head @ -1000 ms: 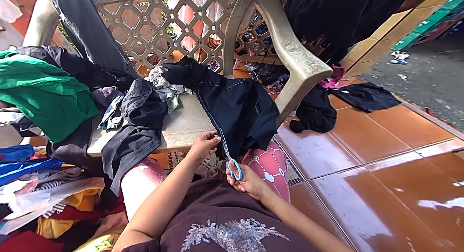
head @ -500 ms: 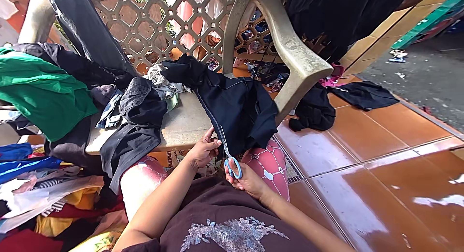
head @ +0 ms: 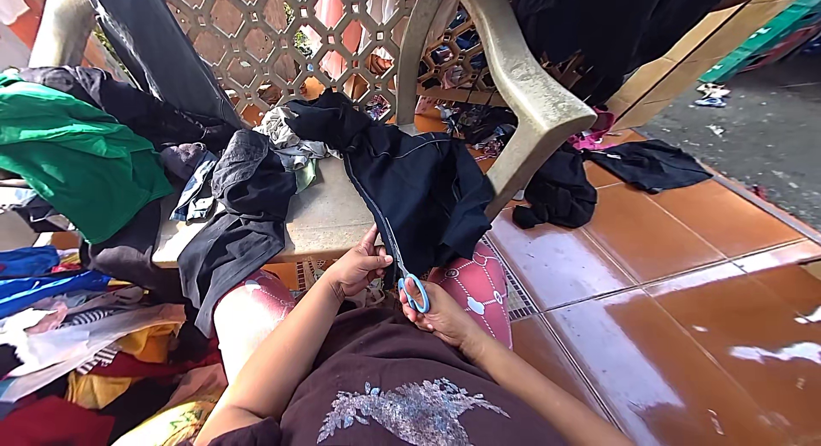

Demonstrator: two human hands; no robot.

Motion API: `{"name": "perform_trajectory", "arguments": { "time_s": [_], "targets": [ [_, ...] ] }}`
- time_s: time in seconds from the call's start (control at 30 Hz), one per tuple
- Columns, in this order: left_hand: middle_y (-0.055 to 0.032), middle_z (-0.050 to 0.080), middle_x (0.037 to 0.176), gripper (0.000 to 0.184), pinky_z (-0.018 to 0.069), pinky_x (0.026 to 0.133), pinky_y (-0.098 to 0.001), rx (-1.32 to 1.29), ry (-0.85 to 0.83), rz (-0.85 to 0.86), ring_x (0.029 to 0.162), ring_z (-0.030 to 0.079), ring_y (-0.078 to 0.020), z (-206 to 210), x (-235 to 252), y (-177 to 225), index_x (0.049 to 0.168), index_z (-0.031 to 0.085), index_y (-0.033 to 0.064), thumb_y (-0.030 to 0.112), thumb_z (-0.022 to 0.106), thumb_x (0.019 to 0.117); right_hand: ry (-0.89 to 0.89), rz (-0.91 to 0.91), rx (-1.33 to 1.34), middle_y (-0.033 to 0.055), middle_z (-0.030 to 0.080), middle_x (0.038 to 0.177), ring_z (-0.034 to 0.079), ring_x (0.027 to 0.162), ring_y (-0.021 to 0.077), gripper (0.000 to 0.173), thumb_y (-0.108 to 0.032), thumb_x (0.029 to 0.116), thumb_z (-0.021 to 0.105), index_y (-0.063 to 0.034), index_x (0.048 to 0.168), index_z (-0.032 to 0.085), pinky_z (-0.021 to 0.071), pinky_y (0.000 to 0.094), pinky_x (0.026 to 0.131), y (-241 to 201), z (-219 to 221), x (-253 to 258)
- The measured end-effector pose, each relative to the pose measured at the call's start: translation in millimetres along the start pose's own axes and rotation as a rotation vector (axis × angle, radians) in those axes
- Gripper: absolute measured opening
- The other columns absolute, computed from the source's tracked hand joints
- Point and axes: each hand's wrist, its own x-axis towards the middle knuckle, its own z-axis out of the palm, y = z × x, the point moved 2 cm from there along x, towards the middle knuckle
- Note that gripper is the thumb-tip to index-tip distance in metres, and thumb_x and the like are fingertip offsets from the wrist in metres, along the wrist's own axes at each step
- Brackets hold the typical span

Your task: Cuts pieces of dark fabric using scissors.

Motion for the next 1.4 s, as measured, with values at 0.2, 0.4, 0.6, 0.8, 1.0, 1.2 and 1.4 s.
{"name": "perform_trajectory", "arguments": {
  "time_s": [0.2, 0.4, 0.6, 0.8, 1.0, 1.2, 1.4],
  "targets": [
    [0.0029, 0.062, 0.085, 0.108, 0.0547, 0.070, -0.0221, 0.039, -0.037, -0.014, 0.074, 0.065, -0.0073, -3.5, -3.9, 0.4, 0.157, -0.022, 0.0200, -0.007, 0.056, 0.0877, -0.026, 0.015, 0.033, -0.0058, 0.056, 0.057, 0.042, 0.040, -0.0041, 0.036, -0.024, 0.1118, 0.036, -0.0081, 0.088, 0.058, 0.0315, 0.0100, 0.039, 0.4, 0.2, -0.3],
    [0.0055, 0.057, 0.078, 0.114, 0.0517, 0.064, -0.0201, 0.138, -0.079, -0.047, 0.068, 0.061, -0.0049, -6.0, -8.7, -0.8, 0.157, -0.026, 0.0187, -0.004, 0.061, 0.0853, -0.031, 0.055, 0.025, -0.0053, 0.054, 0.058, 0.040, 0.040, -0.0039, 0.038, -0.028, 0.1126, 0.034, -0.0078, 0.089, 0.056, 0.0306, 0.0099, 0.039, -0.4, -0.1, 1.9],
    [0.0046, 0.061, 0.084, 0.103, 0.0520, 0.066, -0.0185, 0.226, -0.056, -0.075, 0.072, 0.063, -0.0042, -6.9, -9.7, -1.2, 0.158, -0.009, 0.0130, -0.003, 0.062, 0.0856, -0.005, 0.038, -0.018, -0.0066, 0.055, 0.057, 0.042, 0.042, -0.0042, 0.033, -0.023, 0.1116, 0.039, -0.0086, 0.088, 0.057, 0.0312, 0.0104, 0.040, 1.4, 0.1, 2.0],
    [-0.0014, 0.063, 0.107, 0.037, 0.0501, 0.076, -0.0219, 0.413, 0.222, -0.028, 0.085, 0.060, -0.0043, -4.3, -2.9, 21.8, 0.137, 0.048, 0.0008, 0.009, 0.051, 0.1011, 0.005, 0.054, -0.037, -0.0065, 0.056, 0.058, 0.044, 0.043, -0.0038, 0.032, -0.022, 0.1118, 0.039, -0.0085, 0.089, 0.057, 0.0326, 0.0106, 0.041, -0.4, -0.3, 0.5],
    [-0.0069, 0.067, 0.106, 0.031, 0.0558, 0.079, -0.0260, 0.260, 0.384, 0.048, 0.085, 0.066, -0.0093, 1.9, 6.7, 27.2, 0.132, 0.053, -0.0053, -0.003, 0.053, 0.1013, -0.002, 0.055, -0.047, -0.0067, 0.056, 0.058, 0.044, 0.043, -0.0040, 0.033, -0.022, 0.1121, 0.038, -0.0085, 0.089, 0.057, 0.0323, 0.0106, 0.041, -0.4, -1.6, 0.7],
    [-0.0046, 0.067, 0.100, 0.056, 0.0534, 0.071, -0.0230, 0.167, 0.300, 0.033, 0.074, 0.063, -0.0072, -3.0, 3.8, 21.5, 0.152, 0.032, 0.0041, -0.003, 0.052, 0.1002, -0.041, 0.042, -0.045, -0.0060, 0.057, 0.058, 0.044, 0.042, -0.0040, 0.035, -0.024, 0.1122, 0.037, -0.0078, 0.089, 0.058, 0.0322, 0.0105, 0.040, -0.2, -1.8, 1.2],
    [-0.0060, 0.066, 0.100, 0.082, 0.0521, 0.069, -0.0220, 0.148, 0.195, 0.012, 0.072, 0.061, -0.0070, -5.1, 3.0, 17.9, 0.162, 0.006, 0.0139, -0.004, 0.054, 0.0976, -0.074, 0.030, -0.038, -0.0054, 0.057, 0.060, 0.044, 0.043, -0.0037, 0.037, -0.028, 0.1124, 0.034, -0.0076, 0.091, 0.057, 0.0335, 0.0100, 0.041, -0.8, -0.7, 3.2]
  ]
}}
